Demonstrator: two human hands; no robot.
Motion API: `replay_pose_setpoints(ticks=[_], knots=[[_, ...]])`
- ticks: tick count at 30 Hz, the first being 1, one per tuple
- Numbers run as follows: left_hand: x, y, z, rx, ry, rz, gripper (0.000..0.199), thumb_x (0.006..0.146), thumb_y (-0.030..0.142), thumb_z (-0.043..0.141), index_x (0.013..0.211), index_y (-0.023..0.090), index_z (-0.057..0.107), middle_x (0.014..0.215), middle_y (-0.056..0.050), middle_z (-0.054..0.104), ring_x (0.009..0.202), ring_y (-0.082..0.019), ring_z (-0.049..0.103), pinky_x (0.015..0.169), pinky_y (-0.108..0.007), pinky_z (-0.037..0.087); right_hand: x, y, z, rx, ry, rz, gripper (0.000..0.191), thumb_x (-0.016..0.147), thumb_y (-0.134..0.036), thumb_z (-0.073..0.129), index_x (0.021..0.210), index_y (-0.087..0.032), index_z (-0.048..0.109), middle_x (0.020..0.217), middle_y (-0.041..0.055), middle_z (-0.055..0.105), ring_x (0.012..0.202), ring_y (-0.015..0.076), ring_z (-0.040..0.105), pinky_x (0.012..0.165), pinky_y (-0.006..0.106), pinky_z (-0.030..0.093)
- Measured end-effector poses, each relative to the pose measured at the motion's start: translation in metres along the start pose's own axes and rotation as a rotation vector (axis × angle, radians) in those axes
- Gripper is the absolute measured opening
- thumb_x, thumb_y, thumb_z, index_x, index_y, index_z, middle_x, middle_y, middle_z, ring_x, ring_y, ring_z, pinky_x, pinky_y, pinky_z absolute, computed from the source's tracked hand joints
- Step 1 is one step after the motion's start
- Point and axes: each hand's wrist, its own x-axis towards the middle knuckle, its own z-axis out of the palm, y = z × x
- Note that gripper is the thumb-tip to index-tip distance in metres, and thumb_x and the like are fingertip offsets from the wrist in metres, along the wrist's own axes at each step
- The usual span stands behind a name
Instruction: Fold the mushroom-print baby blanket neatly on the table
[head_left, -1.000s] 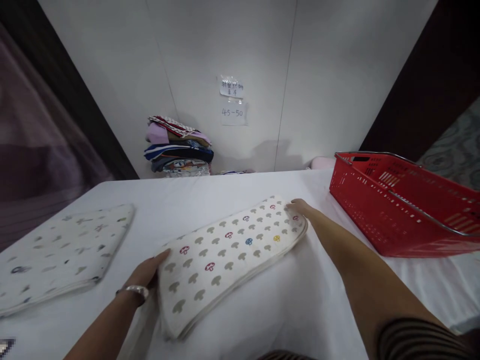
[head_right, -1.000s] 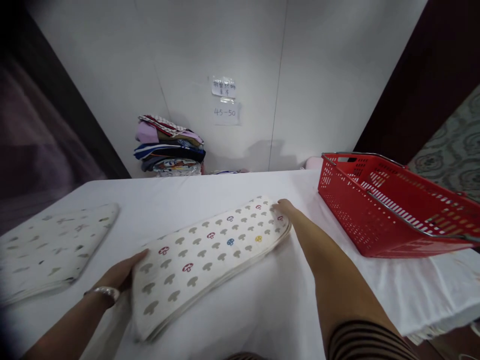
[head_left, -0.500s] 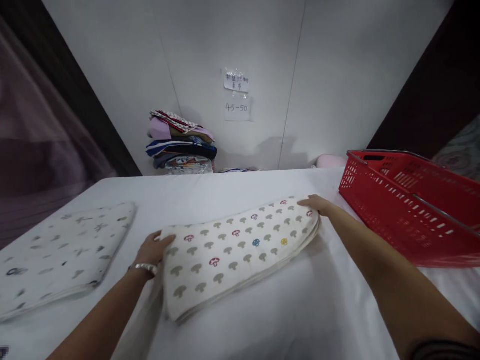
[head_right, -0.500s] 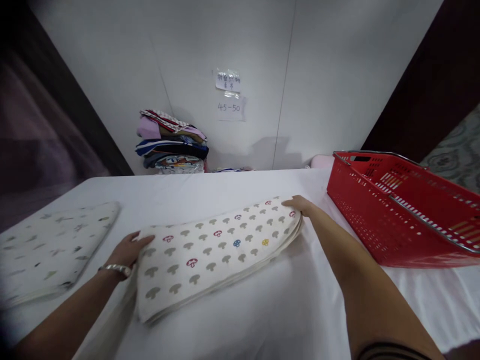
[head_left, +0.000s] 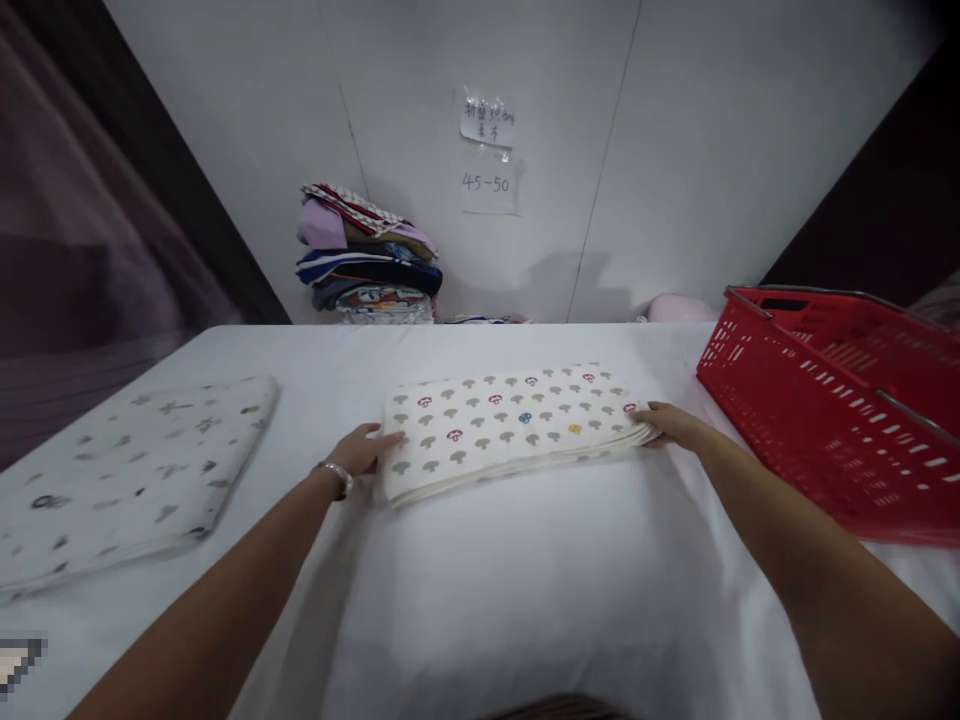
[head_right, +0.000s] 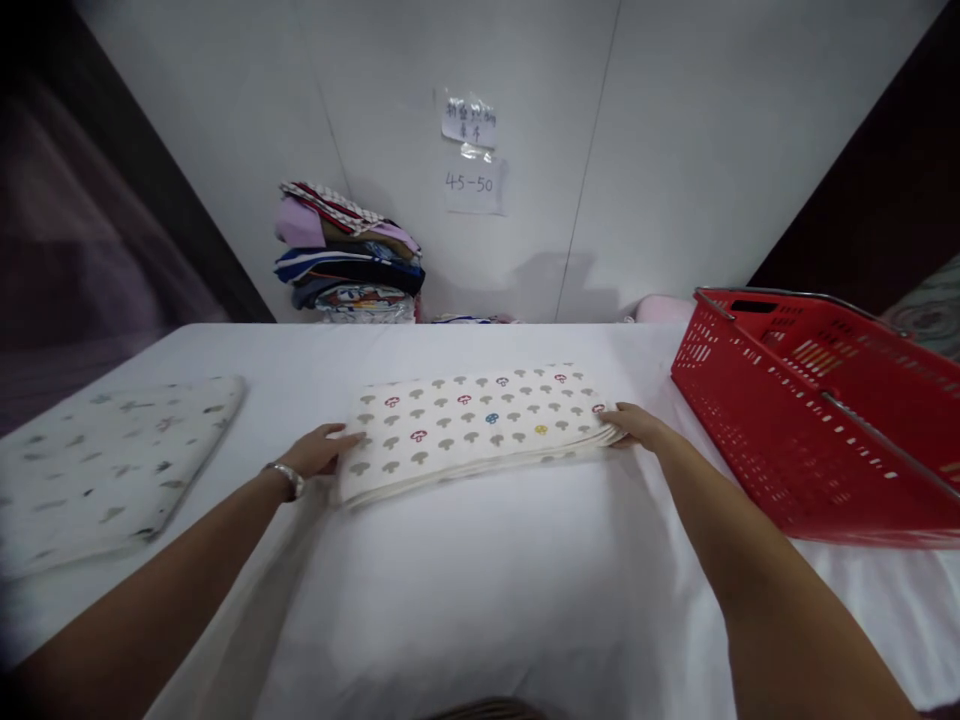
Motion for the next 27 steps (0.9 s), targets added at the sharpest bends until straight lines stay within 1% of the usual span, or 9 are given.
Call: replay_pose_setpoints(ticks=[5,9,11,13,16,18,20,23,27], knots=[[-0.037,-0.013,-0.005,0.083,0.046,0.112,0.074,0.064,0.033,0.073,0.130,0.013,0.045,0.104,-0.013,0.068,0.078,-0.019,0.065,0.063,-0.025,0.051,-0.048,0.026,-0.004,0.005,-0.027,-0.040,0.035,0.068,-0.031,0.071,0.096,-0.016,0.057,0.079,0.0079,0.065,0.062,0.0155,0.059,0.048,0.023,0.047],[-0.054,-0.035,-0.015,0.070,0.033,0.093,0.076,0.056,0.037,0.078,0.123,0.011,0.052,0.105,-0.013,0.068,0.084,-0.021,0.065,0.069,-0.026,0.050,-0.089,0.063,-0.013,-0.104,-0.060,-0.033,0.051,0.064,-0.041,0.073,0.106,-0.016,0.058,0.086,0.0137,0.067,0.062,0.0191,0.061,0.047,0.027,0.047],[-0.063,-0.045,-0.015,0.063,0.056,0.090,0.072,0.053,0.040,0.080,0.115,0.013,0.057,0.106,-0.012,0.068,0.089,-0.023,0.064,0.072,-0.027,0.050,-0.102,0.080,-0.016,-0.204,0.028,-0.028,0.060,0.064,-0.046,0.072,0.112,-0.014,0.057,0.092,0.0173,0.066,0.066,0.0227,0.063,0.052,0.032,0.051],[-0.073,-0.052,-0.013,-0.040,0.064,0.070,0.062,0.056,0.043,0.078,0.109,0.016,0.060,0.103,-0.010,0.069,0.090,-0.023,0.064,0.071,-0.027,0.050,-0.109,0.089,-0.016,-0.389,0.158,-0.111,0.065,0.066,-0.051,0.068,0.117,-0.012,0.056,0.096,0.0198,0.065,0.073,0.0271,0.064,0.059,0.038,0.052],[-0.089,-0.059,-0.010,-0.249,0.031,0.014,0.048,0.068,0.049,0.069,0.100,0.016,0.059,0.088,-0.009,0.070,0.081,-0.021,0.065,0.066,-0.028,0.051,-0.117,0.088,-0.003,-0.710,0.394,-0.457,0.065,0.071,-0.053,0.059,0.120,-0.011,0.055,0.106,0.0204,0.063,0.090,0.0330,0.061,0.074,0.046,0.050],[-0.098,-0.065,-0.008,-0.335,0.014,0.004,0.042,0.074,0.049,0.063,0.097,0.015,0.058,0.081,-0.008,0.069,0.074,-0.020,0.065,0.063,-0.028,0.051,-0.127,0.080,0.021,-0.754,0.429,-0.704,0.057,0.077,-0.051,0.053,0.120,-0.014,0.055,0.111,0.0169,0.062,0.096,0.0309,0.060,0.078,0.044,0.049],[-0.105,-0.074,-0.007,-0.388,0.028,0.007,0.034,0.077,0.045,0.060,0.095,0.016,0.057,0.077,-0.007,0.068,0.071,-0.018,0.065,0.063,-0.028,0.052,-0.141,0.071,0.060,-0.665,0.281,-0.859,0.047,0.083,-0.048,0.046,0.116,-0.018,0.058,0.107,0.0115,0.065,0.090,0.0252,0.062,0.076,0.039,0.051],[-0.110,-0.088,-0.003,-0.448,0.076,0.042,0.022,0.078,0.033,0.061,0.092,0.018,0.057,0.075,-0.005,0.066,0.071,-0.017,0.065,0.065,-0.028,0.053,-0.169,0.057,0.142,-0.601,-0.021,-1.097,0.033,0.086,-0.043,0.046,0.106,-0.022,0.062,0.106,0.0076,0.066,0.097,0.0232,0.061,0.084,0.039,0.050],[-0.114,-0.102,0.008,-0.467,0.212,0.139,0.024,0.075,0.022,0.061,0.098,0.016,0.058,0.087,-0.006,0.066,0.076,-0.014,0.064,0.068,-0.026,0.053,-0.200,0.033,0.253,-0.613,-0.257,-1.416,0.027,0.088,-0.032,0.047,0.110,-0.024,0.061,0.111,0.0074,0.063,0.107,0.0235,0.055,0.093,0.042,0.044]])
